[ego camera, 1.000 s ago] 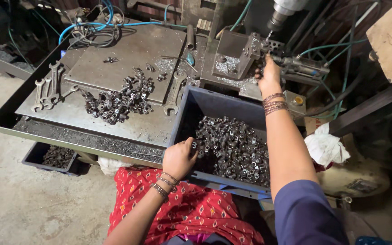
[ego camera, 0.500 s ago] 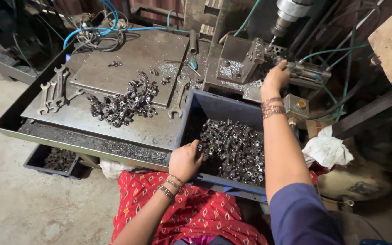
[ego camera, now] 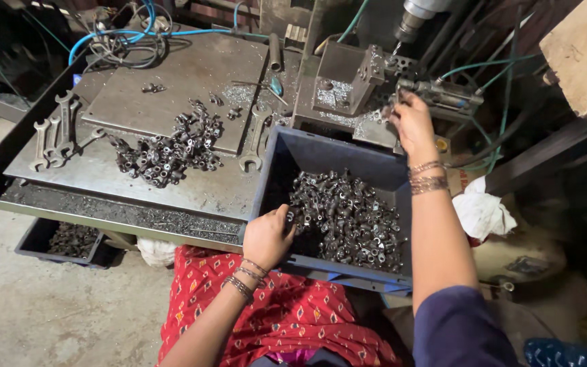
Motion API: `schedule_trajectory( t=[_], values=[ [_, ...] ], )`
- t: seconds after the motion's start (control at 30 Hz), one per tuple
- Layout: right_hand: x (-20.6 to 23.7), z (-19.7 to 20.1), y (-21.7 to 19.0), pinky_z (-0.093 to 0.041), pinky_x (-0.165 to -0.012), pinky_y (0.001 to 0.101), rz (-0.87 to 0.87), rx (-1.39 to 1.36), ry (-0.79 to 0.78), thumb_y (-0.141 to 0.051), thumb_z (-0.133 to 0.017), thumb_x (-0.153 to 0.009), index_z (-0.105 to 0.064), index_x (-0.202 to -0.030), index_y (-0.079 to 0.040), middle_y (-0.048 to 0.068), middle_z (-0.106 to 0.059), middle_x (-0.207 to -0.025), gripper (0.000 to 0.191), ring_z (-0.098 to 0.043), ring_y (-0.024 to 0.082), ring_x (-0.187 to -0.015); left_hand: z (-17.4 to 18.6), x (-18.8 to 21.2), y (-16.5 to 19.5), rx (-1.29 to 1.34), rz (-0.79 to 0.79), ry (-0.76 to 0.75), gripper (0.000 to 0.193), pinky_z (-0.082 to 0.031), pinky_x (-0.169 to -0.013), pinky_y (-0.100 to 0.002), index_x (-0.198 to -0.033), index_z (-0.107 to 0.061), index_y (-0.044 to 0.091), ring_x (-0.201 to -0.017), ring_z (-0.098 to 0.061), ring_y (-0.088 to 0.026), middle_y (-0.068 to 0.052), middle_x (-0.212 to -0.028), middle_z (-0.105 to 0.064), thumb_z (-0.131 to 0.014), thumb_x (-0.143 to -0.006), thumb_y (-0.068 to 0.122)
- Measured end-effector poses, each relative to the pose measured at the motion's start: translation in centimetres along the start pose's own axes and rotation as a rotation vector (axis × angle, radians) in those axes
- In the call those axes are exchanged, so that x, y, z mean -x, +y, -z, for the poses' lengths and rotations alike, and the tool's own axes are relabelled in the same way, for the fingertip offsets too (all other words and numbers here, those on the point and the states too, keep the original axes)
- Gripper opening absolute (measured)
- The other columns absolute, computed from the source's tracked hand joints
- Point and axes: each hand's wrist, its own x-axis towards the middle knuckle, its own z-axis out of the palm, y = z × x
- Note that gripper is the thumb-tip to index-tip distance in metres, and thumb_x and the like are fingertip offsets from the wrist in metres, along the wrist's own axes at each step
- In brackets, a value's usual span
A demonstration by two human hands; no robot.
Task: The person sits at a machine bench and picks small black metal fittings one at a time from a blue bin, briefly turns them in their hands, and places some into the fixture of a bench drilling/tapping machine, occasionally moving parts aside on the table.
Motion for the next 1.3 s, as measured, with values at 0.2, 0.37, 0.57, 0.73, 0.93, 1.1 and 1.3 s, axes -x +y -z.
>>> schedule_trajectory(
  t=[0.2,0.37,0.57,0.73,0.93,1.1,1.3],
  values=[
    [-2.9,-3.4,0.4,-0.067,-0.075,0.0327,0.326,-0.018,0.369,0.001,-0.069,-0.095,-0.06,-0.108,0.002,0.011,-0.072,-0.097,0.016,-0.075,0.021,-0.083,-0.2,0.1,-0.2,-0.01,0.011,0.014,0.039,-0.055,-0.064,-0.047,-0.113,-0.062,0.005,-0.074,-0.069,-0.036,-0.014,-0.083,-0.071,-0.074,-0.083,0.026],
    [-3.3,-5.5,0.6,-0.06,-0.065,0.0282,0.363,0.54,0.705,-0.023,-0.073,-0.099,-0.074,-0.094,0.0,0.004,-0.076,-0.082,0.023,-0.073,0.014,-0.07,-0.2,-0.1,-0.2,-0.021,0.058,-0.026,0.033,-0.056,-0.066,-0.048,-0.109,-0.062,0.007,-0.076,-0.069,-0.037,-0.014,-0.085,-0.072,-0.074,-0.086,0.027],
    [-2.5,-5.1,1.2,-0.062,-0.054,0.0272,0.176,0.285,0.433,-0.04,-0.057,-0.106,-0.077,-0.11,-0.009,0.0,-0.06,-0.076,0.038,-0.062,0.011,-0.063,-0.2,-0.1,-0.2,-0.012,0.05,0.001,0.037,-0.056,-0.065,-0.048,-0.112,-0.062,0.007,-0.076,-0.069,-0.037,-0.015,-0.085,-0.072,-0.075,-0.084,0.027],
    [-0.7,-2.7,-0.3,-0.051,-0.052,0.0313,-0.098,0.221,0.162,-0.038,-0.055,-0.106,-0.058,-0.132,-0.009,0.007,-0.065,-0.085,0.038,-0.066,0.019,-0.067,0.0,-0.2,-0.1,-0.03,0.029,0.019,0.036,-0.056,-0.065,-0.047,-0.112,-0.062,0.008,-0.077,-0.07,-0.036,-0.015,-0.086,-0.072,-0.074,-0.084,0.027],
    [7.6,1.8,-2.2,-0.049,-0.105,0.0549,0.345,1.366,0.479,-0.01,-0.058,-0.098,-0.067,-0.131,-0.009,0.021,-0.05,-0.145,0.035,-0.061,0.041,-0.119,0.1,0.0,-0.2,-0.042,0.027,0.011,0.034,-0.056,-0.065,-0.047,-0.11,-0.061,0.009,-0.077,-0.069,-0.036,-0.013,-0.086,-0.072,-0.073,-0.086,0.029],
    [12.4,5.3,-2.6,-0.041,-0.101,0.0599,0.231,1.562,0.495,-0.006,-0.065,-0.088,-0.078,-0.115,-0.015,0.017,-0.054,-0.135,0.031,-0.051,0.044,-0.123,0.2,-0.1,0.0,-0.046,0.006,0.003,0.034,-0.055,-0.064,-0.048,-0.108,-0.062,0.008,-0.076,-0.069,-0.037,-0.014,-0.085,-0.071,-0.073,-0.086,0.032],
    [12.5,7.3,-1.7,-0.042,-0.1,0.0567,0.359,1.536,0.375,-0.008,-0.076,-0.074,-0.077,-0.113,-0.013,0.015,-0.053,-0.13,0.04,-0.049,0.042,-0.121,1.4,-0.2,0.9,-0.022,0.031,-0.029,0.032,-0.055,-0.065,-0.048,-0.107,-0.063,0.01,-0.078,-0.069,-0.037,-0.013,-0.091,-0.071,-0.07,-0.091,0.037]
  ],
)
